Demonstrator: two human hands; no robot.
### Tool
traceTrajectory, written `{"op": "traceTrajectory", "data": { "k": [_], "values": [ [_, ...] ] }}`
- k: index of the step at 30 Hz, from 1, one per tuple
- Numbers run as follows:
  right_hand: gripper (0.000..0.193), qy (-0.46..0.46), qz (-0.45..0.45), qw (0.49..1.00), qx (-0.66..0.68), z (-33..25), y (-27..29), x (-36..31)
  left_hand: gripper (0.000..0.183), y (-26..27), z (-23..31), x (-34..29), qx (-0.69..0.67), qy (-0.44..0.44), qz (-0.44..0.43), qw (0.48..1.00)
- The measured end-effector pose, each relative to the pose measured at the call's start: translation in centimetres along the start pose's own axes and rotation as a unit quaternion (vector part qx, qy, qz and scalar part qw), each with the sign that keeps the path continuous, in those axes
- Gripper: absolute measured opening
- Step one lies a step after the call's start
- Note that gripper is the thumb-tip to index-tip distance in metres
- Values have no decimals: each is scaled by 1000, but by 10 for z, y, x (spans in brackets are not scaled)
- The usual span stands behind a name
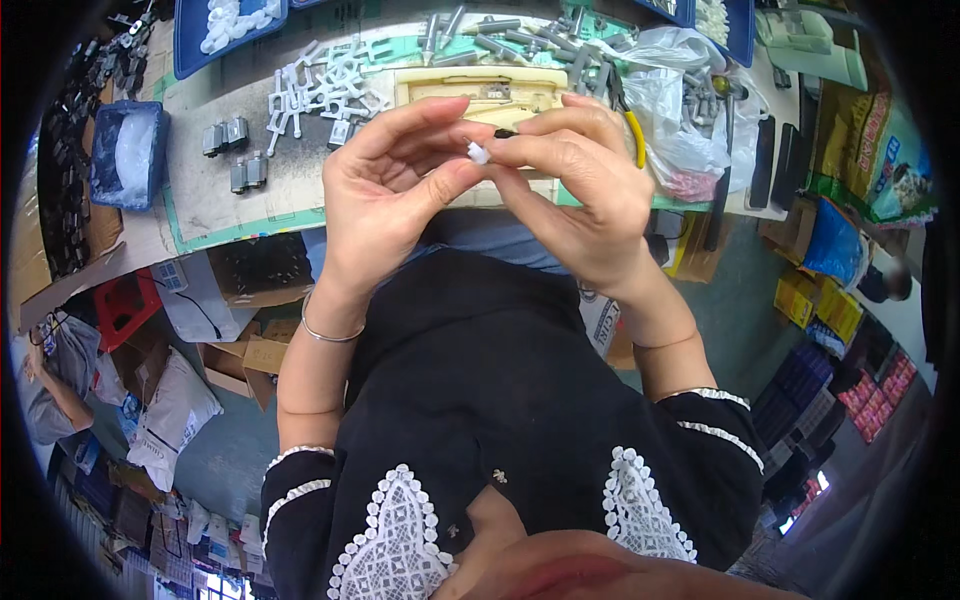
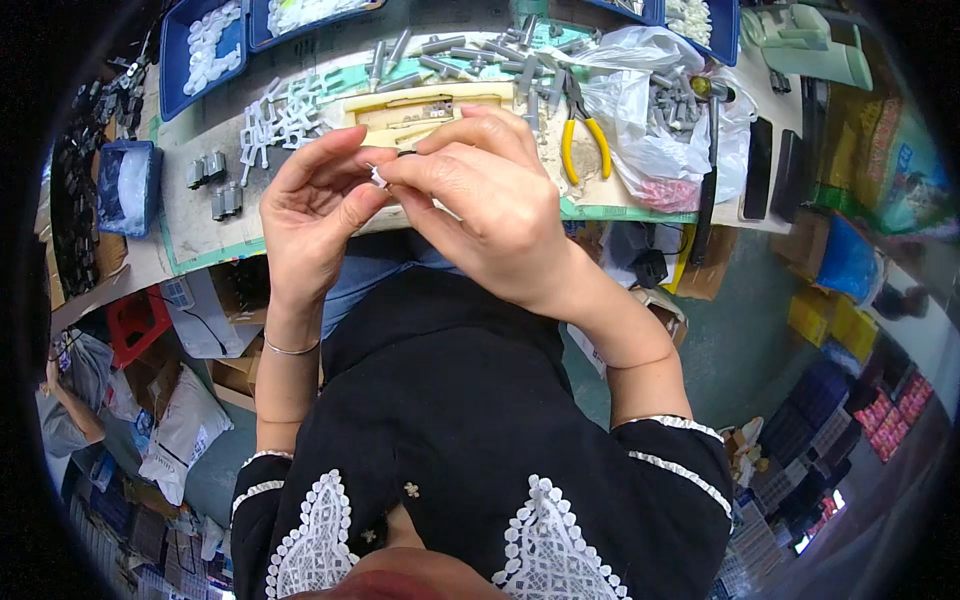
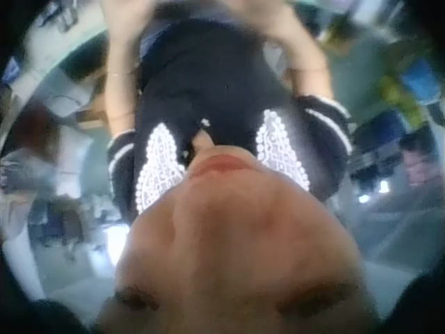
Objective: The person assembles small electronic switches by hand at a workshop bench, combining white plastic switch parts, metal springs, black plastic housings, and small screws. The person uses needle-nose pliers and a precision screwdriver to manipulate the components.
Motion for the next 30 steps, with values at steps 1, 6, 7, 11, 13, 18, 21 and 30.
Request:
{"op": "traceTrajectory", "data": {
  "k": [1, 6, 7, 11, 13, 18, 21, 30],
  "values": [
    [24, 0, -1, 1000, 1, 2, 3, 2, 43, 1, 1, -1, 36, -7, -6, 999],
    [22, 13, -76, 997, -2, 11, 12, 6, 50, -3, 8, 5, 57, 40, -48, 996],
    [21, 21, -83, 996, -1, 11, 12, 6, 54, -3, 7, 5, 69, 63, -55, 994],
    [17, 3, -103, 994, -38, 14, 11, 0, 52, -5, 1, -2, 65, 57, -33, 996],
    [13, 26, -93, 984, -151, 26, 9, -7, 43, 0, -1, -6, 369, -72, -82, 923],
    [11, 32, -120, 977, -172, 47, -8, -11, 25, 4, -13, -13, 627, -254, -145, 723],
    [10, 39, -147, 975, -160, 46, -13, -6, 25, 4, -19, -21, 687, -271, -158, 655],
    [9, 13, -169, 977, -127, 47, -9, -8, 28, 5, -30, -30, 702, -296, -169, 625]
  ]
}}
Point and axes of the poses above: each hand's wrist, its own x-axis towards the middle knuckle, its own y-axis out of the back of the hand, z = x × y, the point moved 2 cm from there along x, towards the middle knuckle, and after that the axes turned 11 degrees about -y, right-handed, at the moved point
